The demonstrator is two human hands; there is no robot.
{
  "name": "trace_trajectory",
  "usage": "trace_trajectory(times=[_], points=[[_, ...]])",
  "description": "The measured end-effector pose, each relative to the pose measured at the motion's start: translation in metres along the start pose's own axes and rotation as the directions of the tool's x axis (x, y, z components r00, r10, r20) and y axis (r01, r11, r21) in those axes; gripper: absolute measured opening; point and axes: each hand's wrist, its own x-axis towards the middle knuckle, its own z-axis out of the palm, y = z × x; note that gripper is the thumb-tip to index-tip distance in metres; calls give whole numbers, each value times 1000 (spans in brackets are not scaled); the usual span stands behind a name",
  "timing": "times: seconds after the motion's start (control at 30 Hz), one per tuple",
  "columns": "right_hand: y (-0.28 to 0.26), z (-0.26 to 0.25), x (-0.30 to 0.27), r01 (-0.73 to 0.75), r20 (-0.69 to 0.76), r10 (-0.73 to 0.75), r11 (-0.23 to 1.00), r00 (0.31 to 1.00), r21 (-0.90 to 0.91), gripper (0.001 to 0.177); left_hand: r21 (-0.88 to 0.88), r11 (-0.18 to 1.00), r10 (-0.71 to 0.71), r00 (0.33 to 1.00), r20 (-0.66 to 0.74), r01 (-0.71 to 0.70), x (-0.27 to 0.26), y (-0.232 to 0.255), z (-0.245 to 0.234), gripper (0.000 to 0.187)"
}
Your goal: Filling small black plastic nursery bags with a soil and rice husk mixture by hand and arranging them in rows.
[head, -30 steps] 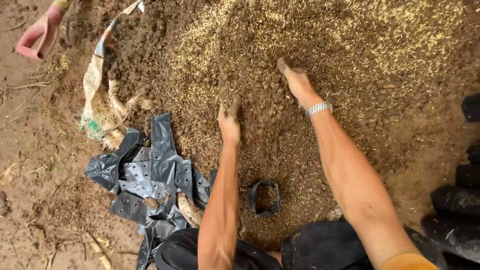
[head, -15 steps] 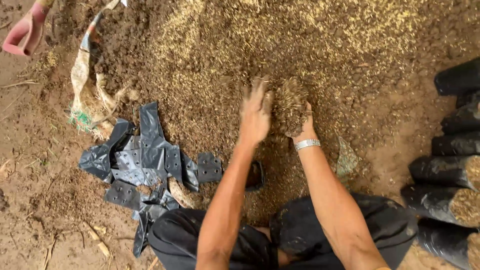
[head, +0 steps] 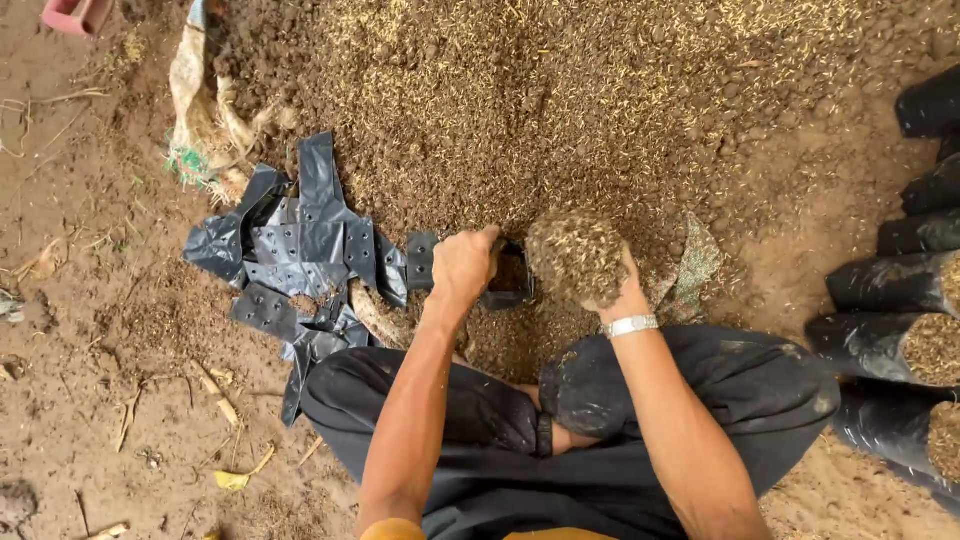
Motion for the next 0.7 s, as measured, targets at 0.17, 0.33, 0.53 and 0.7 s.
trace_trajectory(times=[0.17, 0.33, 0.53, 0.7], points=[[20, 55, -47, -21, -46, 20, 1000, 999, -8, 51, -219, 968, -112, 992, 55, 121, -7, 12, -26, 30], [13, 72, -81, -55, -98, 52, 998, 994, -21, 45, -574, 766, -283, 954, 104, 290, -30, 11, -41, 43], [16, 92, -102, 310, 193, -295, 427, 936, -850, 34, -507, 846, -172, 985, 29, 163, -42, 24, -65, 49], [54, 116, -29, 405, 395, -341, -45, 853, -913, 36, -484, 873, -93, 995, -40, 62, -51, 24, -71, 49]])
